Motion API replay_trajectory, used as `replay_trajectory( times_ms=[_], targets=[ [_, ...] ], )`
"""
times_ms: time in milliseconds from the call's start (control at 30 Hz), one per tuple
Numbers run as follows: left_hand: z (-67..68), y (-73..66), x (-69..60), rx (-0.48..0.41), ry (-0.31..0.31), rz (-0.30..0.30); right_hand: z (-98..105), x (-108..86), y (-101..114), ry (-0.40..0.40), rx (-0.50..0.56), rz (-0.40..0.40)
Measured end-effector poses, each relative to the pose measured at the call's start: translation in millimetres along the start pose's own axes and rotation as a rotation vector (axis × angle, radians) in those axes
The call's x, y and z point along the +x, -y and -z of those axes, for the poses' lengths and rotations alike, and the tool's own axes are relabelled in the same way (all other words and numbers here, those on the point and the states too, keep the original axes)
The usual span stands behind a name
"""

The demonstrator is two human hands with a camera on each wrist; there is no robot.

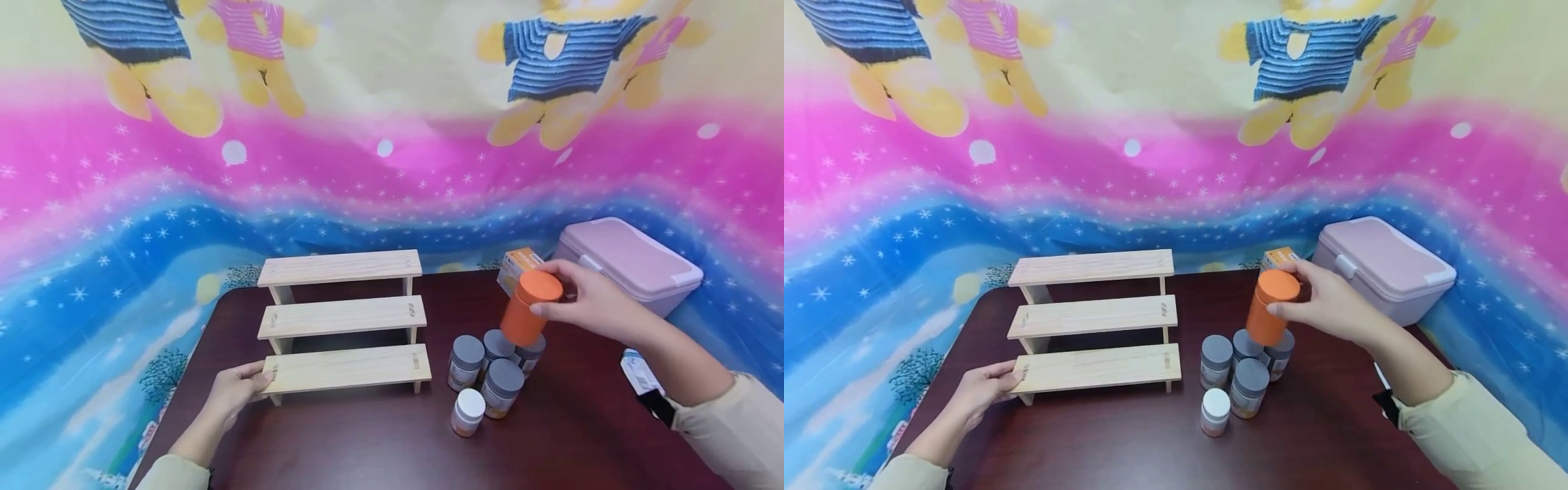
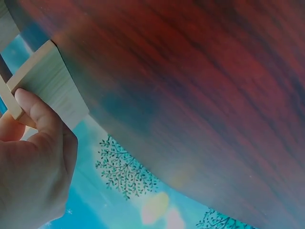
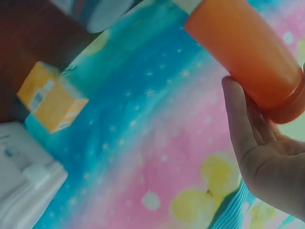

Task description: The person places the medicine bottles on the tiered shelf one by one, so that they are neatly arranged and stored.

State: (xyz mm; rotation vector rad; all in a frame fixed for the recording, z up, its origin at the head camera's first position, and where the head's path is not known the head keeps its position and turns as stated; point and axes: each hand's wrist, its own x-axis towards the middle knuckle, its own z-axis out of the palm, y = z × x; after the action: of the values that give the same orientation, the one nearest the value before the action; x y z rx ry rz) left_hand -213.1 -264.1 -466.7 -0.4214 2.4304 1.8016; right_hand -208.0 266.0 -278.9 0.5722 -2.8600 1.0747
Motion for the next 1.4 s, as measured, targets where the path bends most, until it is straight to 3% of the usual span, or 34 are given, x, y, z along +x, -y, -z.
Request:
replay_trajectory(
  times_ms=[233,433,833,967,1100,1400],
  targets=[
    [-1.9,-2.4,2.6,0.025,0.008,-0.038,-14,39.1,21,-0.096,0.173,-0.099],
    [-3.8,2.1,4.6,0.003,-0.001,-0.028,-30,78.1,40,-0.154,0.319,-0.173],
    [-7.8,1.2,4.6,0.023,-0.049,-0.004,-61,151.4,64,-0.134,0.442,-0.121],
    [-11.7,-3.0,1.1,0.019,-0.045,-0.035,-66,166.5,65,-0.117,0.476,-0.12],
    [-15.8,-5.6,0.4,0.008,-0.034,-0.029,-69,175.1,61,-0.123,0.484,-0.122],
    [-9.9,-5.4,1.1,0.014,-0.05,-0.007,-85,186.8,59,-0.126,0.469,-0.111]
  ],
)
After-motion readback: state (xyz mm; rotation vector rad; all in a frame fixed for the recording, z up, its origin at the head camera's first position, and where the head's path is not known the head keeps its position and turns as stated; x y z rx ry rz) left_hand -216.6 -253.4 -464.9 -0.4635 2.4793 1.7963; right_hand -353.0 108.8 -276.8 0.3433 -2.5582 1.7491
